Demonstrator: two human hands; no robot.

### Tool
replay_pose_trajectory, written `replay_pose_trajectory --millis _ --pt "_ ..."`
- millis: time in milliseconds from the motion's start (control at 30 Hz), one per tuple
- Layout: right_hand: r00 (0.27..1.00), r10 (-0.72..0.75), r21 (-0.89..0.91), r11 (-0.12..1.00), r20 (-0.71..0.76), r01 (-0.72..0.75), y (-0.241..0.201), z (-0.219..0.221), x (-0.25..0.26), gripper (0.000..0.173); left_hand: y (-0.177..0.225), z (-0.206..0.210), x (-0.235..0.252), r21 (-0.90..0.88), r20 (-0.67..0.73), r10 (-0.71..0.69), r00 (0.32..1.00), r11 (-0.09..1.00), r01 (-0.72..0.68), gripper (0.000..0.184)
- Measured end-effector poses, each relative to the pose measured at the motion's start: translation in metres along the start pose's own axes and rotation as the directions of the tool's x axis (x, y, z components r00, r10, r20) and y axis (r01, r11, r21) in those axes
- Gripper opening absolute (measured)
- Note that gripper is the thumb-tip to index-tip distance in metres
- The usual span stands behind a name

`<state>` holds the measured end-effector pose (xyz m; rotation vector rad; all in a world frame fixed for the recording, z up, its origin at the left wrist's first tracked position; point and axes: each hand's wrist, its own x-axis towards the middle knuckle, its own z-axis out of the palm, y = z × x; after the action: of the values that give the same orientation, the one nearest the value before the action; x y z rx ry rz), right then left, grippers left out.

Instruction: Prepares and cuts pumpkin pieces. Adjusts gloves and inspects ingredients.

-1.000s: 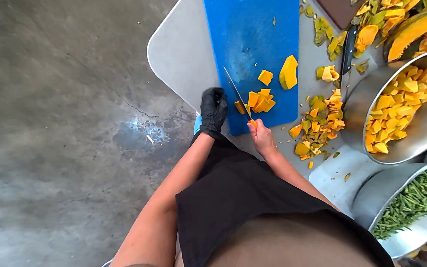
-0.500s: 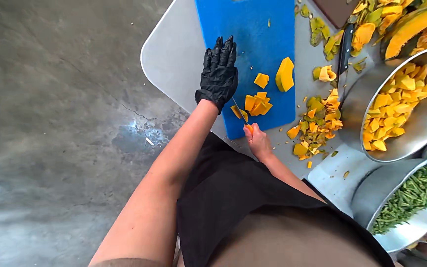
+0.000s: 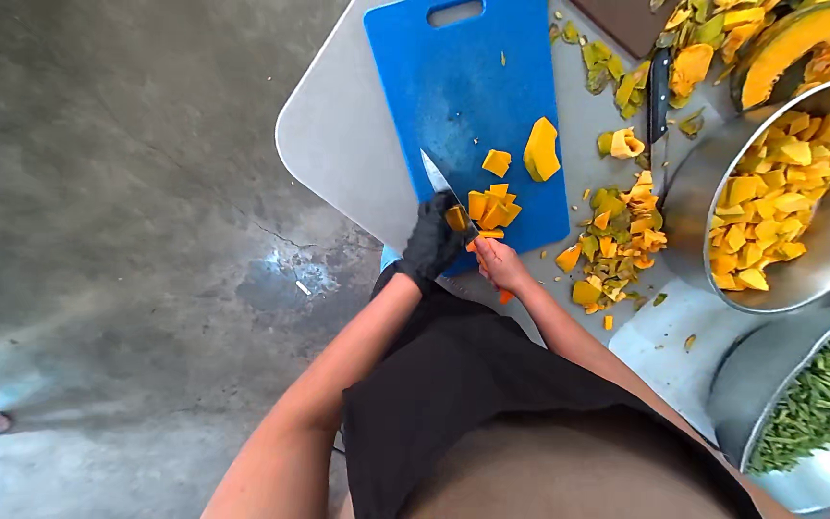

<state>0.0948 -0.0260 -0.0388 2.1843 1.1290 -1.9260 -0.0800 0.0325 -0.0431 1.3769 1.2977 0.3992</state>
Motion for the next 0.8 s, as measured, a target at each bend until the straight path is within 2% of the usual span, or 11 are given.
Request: replay_pose_trajectory --millis 67,167,233,333,433,500,600,667,733,800 --pt "1.000 -0.014 0.054 0.998 -0.014 0.015 0.000 0.001 -0.004 0.054 0.000 0.013 -0.012 -0.036 -0.001 0.001 1.000 0.999 -0.001 0.069" --pt "0.993 -0.027 0.121 0.992 -0.111 0.040 0.002 0.001 -0.013 0.051 -0.008 0.029 0.002 0.042 -0.127 0.056 0.990 0.998 -0.051 0.046" --pt "0.985 -0.033 0.173 0.983 -0.167 0.062 0.004 -0.004 -0.021 0.049 -0.008 0.031 0.009 0.111 -0.141 0.058 0.988 0.993 -0.043 0.035" --pt "0.973 -0.071 0.232 0.965 -0.221 0.123 0.010 -0.014 -0.035 0.047 -0.007 0.031 0.018 0.147 -0.118 0.115 0.986 0.984 -0.097 0.042" --pt "0.953 -0.076 0.291 0.943 -0.293 0.165 0.016 -0.022 -0.047 0.046 -0.012 0.036 0.035 0.291 -0.160 0.355 0.921 0.909 -0.300 0.046" --pt "0.940 -0.066 0.312 0.934 -0.335 0.176 0.022 -0.027 -0.054 0.046 -0.009 0.039 0.051 0.353 -0.156 0.441 0.884 0.860 -0.368 0.058" --pt "0.924 -0.068 0.322 0.925 -0.377 0.199 0.035 -0.033 -0.068 0.045 0.003 0.046 0.072 0.458 -0.045 0.481 0.875 0.789 -0.410 0.095" --pt "0.912 -0.070 0.319 0.924 -0.404 0.212 0.048 -0.035 -0.078 0.045 0.020 0.050 0.076 0.576 0.126 0.394 0.911 0.718 -0.390 0.113" --pt "0.900 -0.062 0.333 0.916 -0.432 0.223 0.065 -0.034 -0.088 0.043 0.024 0.058 0.076 0.663 0.259 0.325 0.909 0.625 -0.412 0.112" --pt "0.893 -0.038 0.363 0.905 -0.449 0.221 0.082 -0.032 -0.099 0.042 0.017 0.064 0.072 0.687 0.283 0.353 0.892 0.575 -0.445 0.097"
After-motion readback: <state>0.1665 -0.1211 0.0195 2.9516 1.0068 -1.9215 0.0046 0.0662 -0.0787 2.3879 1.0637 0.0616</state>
